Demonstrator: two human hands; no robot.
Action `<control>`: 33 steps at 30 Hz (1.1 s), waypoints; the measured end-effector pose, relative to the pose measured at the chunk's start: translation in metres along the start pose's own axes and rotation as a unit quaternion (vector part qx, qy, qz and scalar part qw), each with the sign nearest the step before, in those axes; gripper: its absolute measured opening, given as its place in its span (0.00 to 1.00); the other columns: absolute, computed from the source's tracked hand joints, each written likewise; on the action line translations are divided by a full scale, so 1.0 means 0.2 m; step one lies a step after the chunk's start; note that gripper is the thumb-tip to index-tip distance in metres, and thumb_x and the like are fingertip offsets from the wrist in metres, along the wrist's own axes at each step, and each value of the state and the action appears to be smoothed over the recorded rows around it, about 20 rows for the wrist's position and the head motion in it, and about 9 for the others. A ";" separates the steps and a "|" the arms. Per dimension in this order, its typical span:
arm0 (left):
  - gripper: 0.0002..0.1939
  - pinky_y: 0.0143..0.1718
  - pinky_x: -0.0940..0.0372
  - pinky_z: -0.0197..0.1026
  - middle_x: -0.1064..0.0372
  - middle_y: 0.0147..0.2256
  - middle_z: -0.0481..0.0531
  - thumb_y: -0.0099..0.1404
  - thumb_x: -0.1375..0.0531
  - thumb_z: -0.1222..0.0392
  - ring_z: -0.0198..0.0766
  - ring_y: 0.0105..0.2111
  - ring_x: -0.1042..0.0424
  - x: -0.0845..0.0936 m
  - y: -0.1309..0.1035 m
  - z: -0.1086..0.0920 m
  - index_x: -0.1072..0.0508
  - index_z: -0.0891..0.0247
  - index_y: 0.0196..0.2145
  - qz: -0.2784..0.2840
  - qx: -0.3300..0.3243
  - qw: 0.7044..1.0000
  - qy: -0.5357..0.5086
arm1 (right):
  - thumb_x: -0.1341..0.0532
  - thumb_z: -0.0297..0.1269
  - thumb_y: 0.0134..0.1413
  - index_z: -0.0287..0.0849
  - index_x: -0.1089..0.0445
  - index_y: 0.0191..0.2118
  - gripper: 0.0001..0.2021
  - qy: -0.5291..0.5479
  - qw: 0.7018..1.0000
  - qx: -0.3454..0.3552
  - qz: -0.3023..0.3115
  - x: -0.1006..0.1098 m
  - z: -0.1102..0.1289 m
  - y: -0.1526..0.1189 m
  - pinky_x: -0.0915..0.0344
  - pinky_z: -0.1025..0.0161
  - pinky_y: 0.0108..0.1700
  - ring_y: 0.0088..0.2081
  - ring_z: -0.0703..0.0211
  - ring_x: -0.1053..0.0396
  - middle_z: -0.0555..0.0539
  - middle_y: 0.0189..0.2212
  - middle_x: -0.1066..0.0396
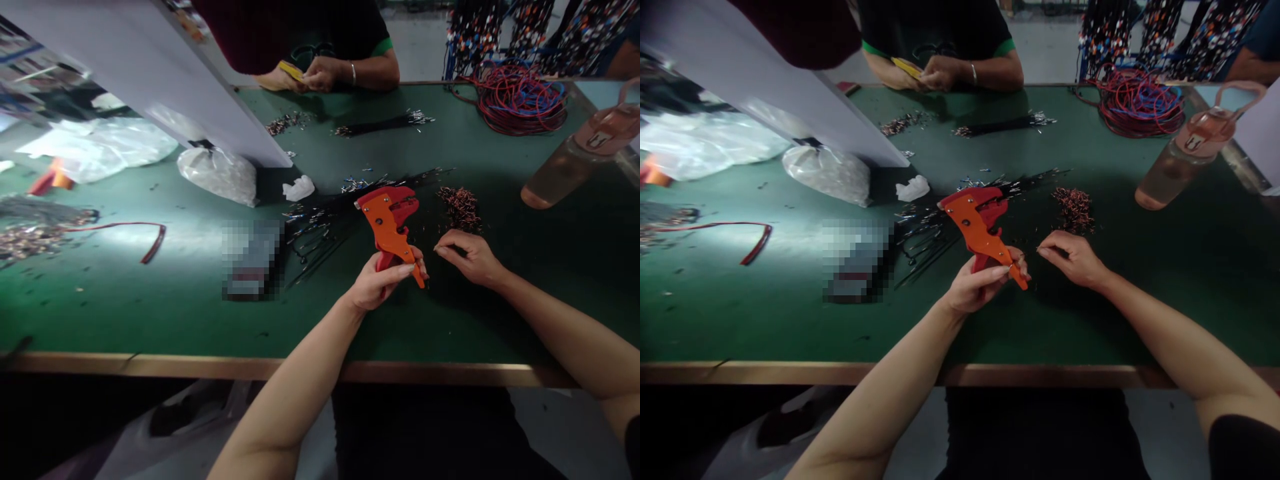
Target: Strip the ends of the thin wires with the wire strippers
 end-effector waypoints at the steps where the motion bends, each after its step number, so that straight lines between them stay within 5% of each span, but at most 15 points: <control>1: 0.20 0.39 0.27 0.46 0.23 0.31 0.54 0.53 0.27 0.53 0.44 0.33 0.22 0.00 0.00 0.00 0.23 0.67 0.39 0.000 0.003 1.000 0.001 | 0.41 0.39 0.67 0.44 0.27 0.34 0.10 -0.011 1.000 0.002 0.002 0.00 -0.01 0.00 0.31 0.62 0.37 0.32 0.60 0.28 0.48 0.30 0.25; 11: 0.17 0.42 0.27 0.46 0.25 0.32 0.52 0.52 0.27 0.56 0.41 0.34 0.24 0.04 0.00 -0.07 0.21 0.64 0.38 -0.027 -0.032 0.999 -0.008 | 0.39 0.48 0.63 0.44 0.23 0.34 0.14 0.029 0.989 -0.128 -0.064 0.06 -0.17 -0.03 0.30 0.60 0.37 0.33 0.58 0.27 0.47 0.31 0.23; 26: 0.19 0.40 0.30 0.43 0.24 0.32 0.53 0.55 0.27 0.51 0.40 0.34 0.24 -0.03 -0.01 0.06 0.22 0.65 0.39 0.029 0.040 0.996 0.078 | 0.36 0.52 0.56 0.44 0.30 0.29 0.16 0.133 0.961 -0.222 -0.101 0.02 -0.21 -0.05 0.34 0.62 0.31 0.26 0.62 0.35 0.52 0.23 0.31; 33: 0.18 0.40 0.29 0.43 0.24 0.33 0.54 0.54 0.27 0.52 0.40 0.35 0.25 -0.01 -0.01 0.01 0.22 0.64 0.39 0.023 0.006 0.997 0.076 | 0.38 0.50 0.59 0.45 0.32 0.31 0.13 0.079 0.928 -0.230 -0.283 0.27 -0.38 -0.12 0.35 0.60 0.33 0.25 0.62 0.36 0.53 0.22 0.34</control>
Point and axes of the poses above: each hand's wrist, its own y-axis towards the middle knuckle, its own x-axis out of the back of the hand, z = x × y, the point moved 10 cm from there along y, towards the middle knuckle
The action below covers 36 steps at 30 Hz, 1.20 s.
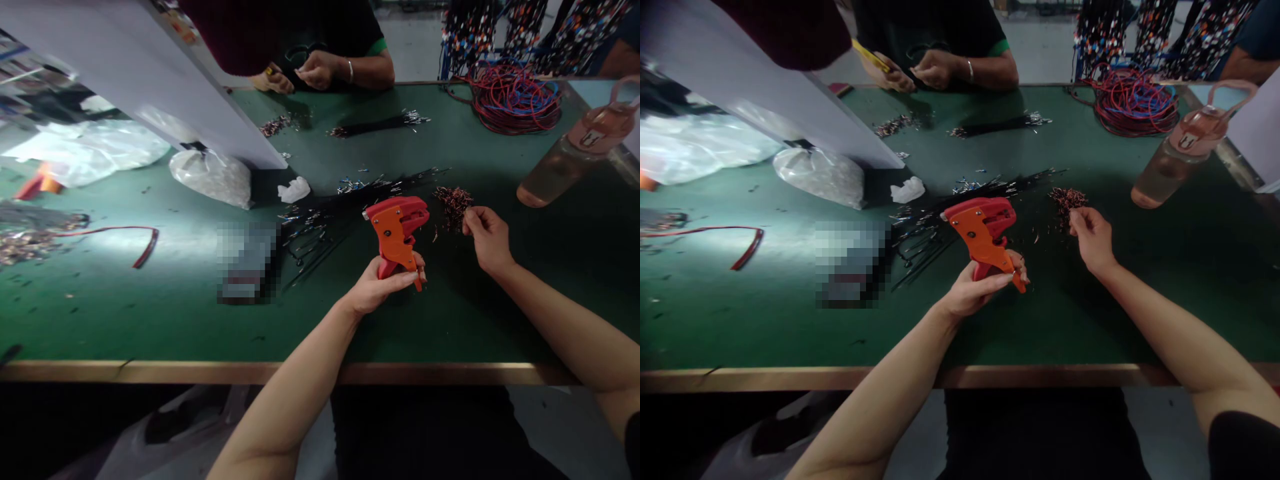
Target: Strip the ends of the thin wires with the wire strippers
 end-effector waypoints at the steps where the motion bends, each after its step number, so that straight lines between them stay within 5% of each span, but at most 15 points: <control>1: 0.18 0.41 0.29 0.43 0.24 0.33 0.54 0.54 0.27 0.52 0.41 0.35 0.24 0.01 0.00 0.00 0.22 0.64 0.39 -0.004 -0.002 1.000 -0.001 | 0.38 0.49 0.59 0.45 0.31 0.33 0.12 -0.017 1.000 0.009 -0.013 0.02 -0.01 0.01 0.34 0.60 0.33 0.26 0.61 0.35 0.52 0.23 0.32; 7: 0.19 0.45 0.29 0.45 0.23 0.33 0.53 0.52 0.26 0.55 0.42 0.36 0.23 0.09 0.01 -0.04 0.21 0.64 0.41 -0.053 -0.023 0.998 -0.008 | 0.38 0.42 0.60 0.46 0.25 0.46 0.11 -0.213 0.964 0.154 0.038 -0.05 0.10 -0.02 0.32 0.49 0.48 0.41 0.49 0.26 0.42 0.42 0.22; 12: 0.17 0.44 0.28 0.43 0.24 0.34 0.50 0.50 0.26 0.58 0.39 0.35 0.23 0.22 0.01 -0.13 0.21 0.62 0.38 -0.149 -0.095 0.984 -0.027 | 0.39 0.48 0.64 0.47 0.22 0.44 0.13 -0.266 0.901 0.246 0.239 -0.27 0.19 -0.19 0.35 0.48 0.53 0.47 0.45 0.26 0.42 0.44 0.21; 17: 0.17 0.43 0.27 0.43 0.24 0.35 0.50 0.47 0.26 0.60 0.39 0.35 0.24 0.34 0.00 -0.18 0.21 0.62 0.37 -0.238 -0.150 0.958 -0.056 | 0.33 0.61 0.53 0.47 0.32 0.62 0.36 -0.319 0.802 0.311 0.398 -0.44 0.20 -0.42 0.42 0.42 0.60 0.61 0.37 0.36 0.38 0.60 0.29; 19: 0.17 0.43 0.27 0.44 0.24 0.35 0.50 0.48 0.27 0.60 0.39 0.35 0.24 0.36 0.00 -0.18 0.22 0.62 0.37 -0.252 -0.158 0.953 -0.064 | 0.35 0.55 0.58 0.47 0.32 0.63 0.31 -0.375 0.795 0.300 0.371 -0.43 0.17 -0.38 0.43 0.41 0.60 0.62 0.37 0.37 0.37 0.62 0.31; 24: 0.17 0.43 0.26 0.45 0.25 0.35 0.49 0.49 0.28 0.60 0.39 0.35 0.23 0.36 0.01 -0.19 0.23 0.62 0.37 -0.251 -0.179 0.947 -0.087 | 0.44 0.37 0.67 0.43 0.30 0.60 0.19 -0.443 0.832 0.251 0.220 -0.33 0.17 -0.20 0.40 0.40 0.58 0.57 0.39 0.31 0.36 0.58 0.27; 30: 0.16 0.44 0.27 0.44 0.24 0.35 0.50 0.49 0.28 0.61 0.39 0.35 0.23 0.33 0.01 -0.18 0.22 0.63 0.36 -0.241 -0.178 0.946 -0.127 | 0.40 0.40 0.64 0.50 0.22 0.49 0.12 -0.402 0.814 0.276 0.315 -0.54 0.17 -0.28 0.43 0.43 0.63 0.58 0.47 0.30 0.44 0.55 0.23; 33: 0.16 0.43 0.27 0.45 0.24 0.33 0.50 0.48 0.28 0.60 0.40 0.34 0.23 0.29 0.02 -0.15 0.22 0.63 0.36 -0.223 -0.163 0.948 -0.158 | 0.41 0.34 0.64 0.46 0.20 0.37 0.10 -0.408 0.851 0.217 0.248 -0.46 0.16 -0.14 0.44 0.41 0.62 0.53 0.45 0.28 0.41 0.47 0.20; 36: 0.17 0.42 0.27 0.45 0.23 0.34 0.50 0.47 0.27 0.60 0.39 0.34 0.23 0.22 0.03 -0.11 0.22 0.63 0.36 -0.191 -0.139 0.955 -0.180 | 0.44 0.34 0.65 0.42 0.21 0.37 0.13 -0.411 0.874 0.187 0.178 -0.33 0.19 -0.07 0.44 0.35 0.61 0.52 0.40 0.28 0.36 0.46 0.21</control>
Point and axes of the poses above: each hand's wrist, its own y-axis towards the middle knuckle, its own x-axis out of the back of the hand, z = x × y, the point moved 10 cm from there along y, towards the middle knuckle
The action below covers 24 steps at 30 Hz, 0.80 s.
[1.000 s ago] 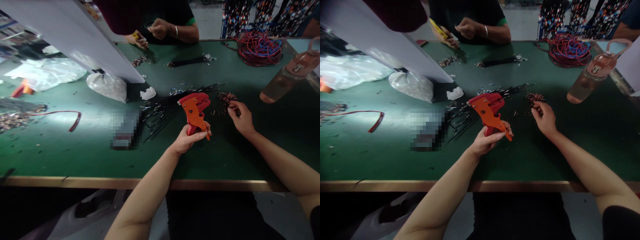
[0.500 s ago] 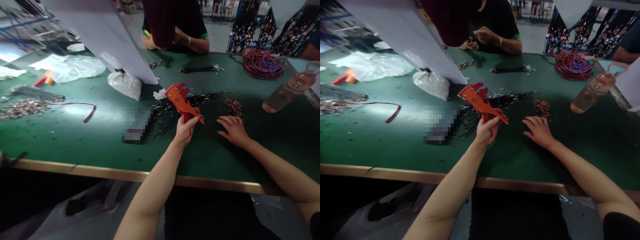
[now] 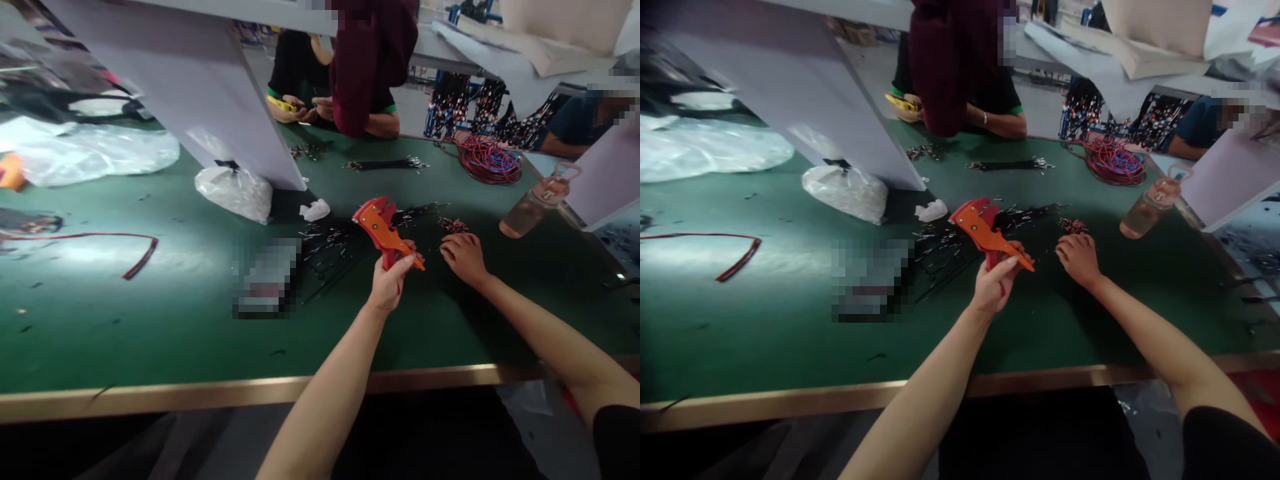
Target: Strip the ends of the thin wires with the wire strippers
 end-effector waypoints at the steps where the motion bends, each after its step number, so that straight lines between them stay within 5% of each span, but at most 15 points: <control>1: 0.17 0.43 0.27 0.45 0.23 0.34 0.50 0.47 0.27 0.60 0.40 0.35 0.23 -0.02 -0.01 0.02 0.22 0.63 0.36 0.014 0.012 1.000 -0.002 | 0.44 0.35 0.65 0.42 0.21 0.38 0.13 0.010 1.000 -0.013 -0.010 0.03 -0.01 -0.02 0.43 0.36 0.59 0.51 0.41 0.27 0.36 0.46 0.21; 6: 0.18 0.44 0.27 0.45 0.22 0.34 0.51 0.49 0.27 0.57 0.41 0.36 0.22 -0.12 -0.08 0.10 0.21 0.63 0.38 0.095 0.077 0.992 -0.011 | 0.47 0.48 0.68 0.43 0.21 0.43 0.19 0.220 0.974 -0.057 0.004 0.01 0.13 -0.17 0.30 0.56 0.45 0.41 0.54 0.24 0.43 0.39 0.20; 10: 0.20 0.46 0.27 0.46 0.21 0.35 0.52 0.49 0.26 0.55 0.42 0.36 0.21 -0.15 -0.12 0.15 0.20 0.64 0.39 0.135 0.110 0.985 -0.001 | 0.40 0.57 0.60 0.41 0.19 0.41 0.23 0.455 0.873 -0.176 -0.010 -0.05 0.16 -0.24 0.32 0.61 0.37 0.31 0.59 0.31 0.48 0.29 0.23; 16: 0.21 0.50 0.29 0.49 0.20 0.38 0.54 0.50 0.26 0.54 0.45 0.39 0.21 -0.15 -0.12 0.18 0.20 0.65 0.41 0.165 0.116 0.978 0.044 | 0.25 0.53 0.38 0.44 0.18 0.36 0.21 0.590 0.754 -0.285 -0.045 -0.09 0.08 -0.26 0.31 0.60 0.35 0.30 0.59 0.30 0.48 0.30 0.21; 20: 0.23 0.52 0.31 0.49 0.20 0.40 0.56 0.50 0.25 0.53 0.46 0.41 0.22 -0.15 -0.13 0.22 0.19 0.66 0.42 0.186 0.126 0.970 0.095 | 0.23 0.53 0.34 0.44 0.19 0.31 0.21 0.627 0.718 -0.301 -0.015 -0.14 0.07 -0.27 0.33 0.62 0.29 0.26 0.61 0.31 0.49 0.26 0.23; 24: 0.26 0.52 0.31 0.49 0.20 0.40 0.56 0.49 0.25 0.51 0.45 0.41 0.22 -0.14 -0.13 0.26 0.19 0.66 0.44 0.198 0.148 0.959 0.143 | 0.24 0.55 0.35 0.43 0.22 0.33 0.23 0.631 0.718 -0.292 -0.007 -0.17 0.03 -0.29 0.31 0.62 0.31 0.29 0.60 0.28 0.48 0.30 0.21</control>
Point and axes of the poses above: each hand's wrist, its own y-axis towards the middle knuckle, its own x-axis out of the back of the hand, z = x × y, the point moved 10 cm from there along y, towards the middle knuckle
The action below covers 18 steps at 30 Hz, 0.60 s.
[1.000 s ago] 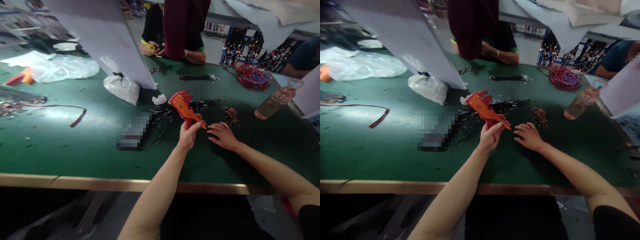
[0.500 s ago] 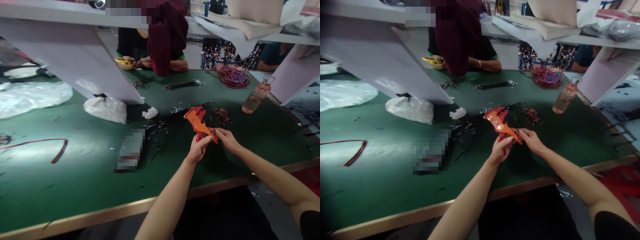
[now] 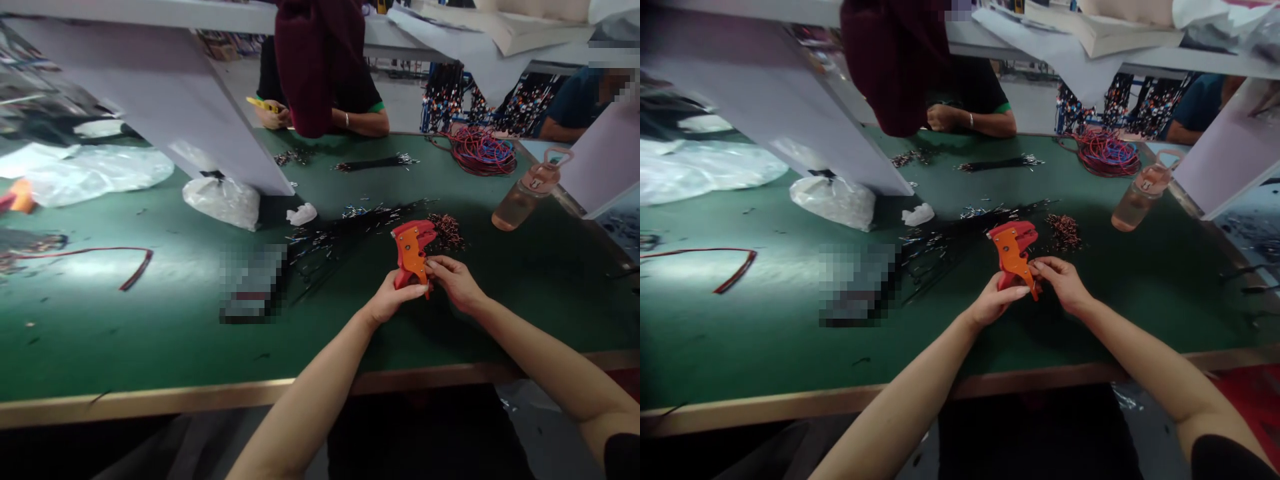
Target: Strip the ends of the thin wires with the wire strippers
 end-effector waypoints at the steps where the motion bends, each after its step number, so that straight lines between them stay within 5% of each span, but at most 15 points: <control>1: 0.27 0.52 0.31 0.49 0.20 0.39 0.55 0.48 0.24 0.51 0.45 0.40 0.22 0.00 0.00 0.01 0.19 0.66 0.44 0.000 0.007 1.000 0.008 | 0.25 0.56 0.37 0.43 0.24 0.33 0.23 -0.006 1.000 0.018 -0.010 0.03 0.01 0.00 0.31 0.61 0.32 0.30 0.59 0.27 0.47 0.30 0.21; 5: 0.29 0.47 0.31 0.45 0.21 0.38 0.54 0.46 0.24 0.52 0.41 0.37 0.23 0.02 0.01 0.03 0.20 0.66 0.46 -0.007 0.025 0.999 0.031 | 0.34 0.60 0.50 0.44 0.31 0.33 0.22 -0.074 0.986 0.129 -0.073 0.15 0.13 -0.01 0.32 0.61 0.34 0.27 0.61 0.30 0.52 0.24 0.27; 10: 0.30 0.46 0.31 0.46 0.21 0.39 0.55 0.48 0.25 0.54 0.42 0.37 0.24 0.04 0.01 -0.01 0.21 0.66 0.49 -0.003 0.006 0.999 0.034 | 0.36 0.56 0.52 0.45 0.34 0.33 0.18 -0.138 0.974 0.162 -0.082 0.23 0.23 -0.03 0.40 0.63 0.25 0.19 0.64 0.40 0.58 0.16 0.39; 15: 0.32 0.47 0.31 0.47 0.21 0.41 0.58 0.49 0.25 0.53 0.44 0.39 0.24 0.04 0.01 0.00 0.22 0.66 0.51 0.021 0.021 0.997 0.068 | 0.38 0.46 0.53 0.43 0.30 0.37 0.12 -0.227 0.957 0.172 -0.061 0.26 0.32 -0.03 0.39 0.63 0.25 0.21 0.63 0.38 0.55 0.21 0.35; 18: 0.34 0.47 0.31 0.48 0.21 0.43 0.60 0.50 0.25 0.51 0.45 0.40 0.23 0.04 0.00 0.02 0.23 0.66 0.52 0.033 0.039 0.995 0.087 | 0.42 0.42 0.58 0.43 0.28 0.40 0.11 -0.319 0.920 0.221 -0.043 0.22 0.39 -0.02 0.35 0.61 0.29 0.25 0.60 0.33 0.50 0.26 0.29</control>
Point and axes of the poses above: each hand's wrist, its own y-axis towards the middle knuckle, its own x-axis out of the back of the hand, z = x × y, the point moved 10 cm from there along y, towards the middle knuckle
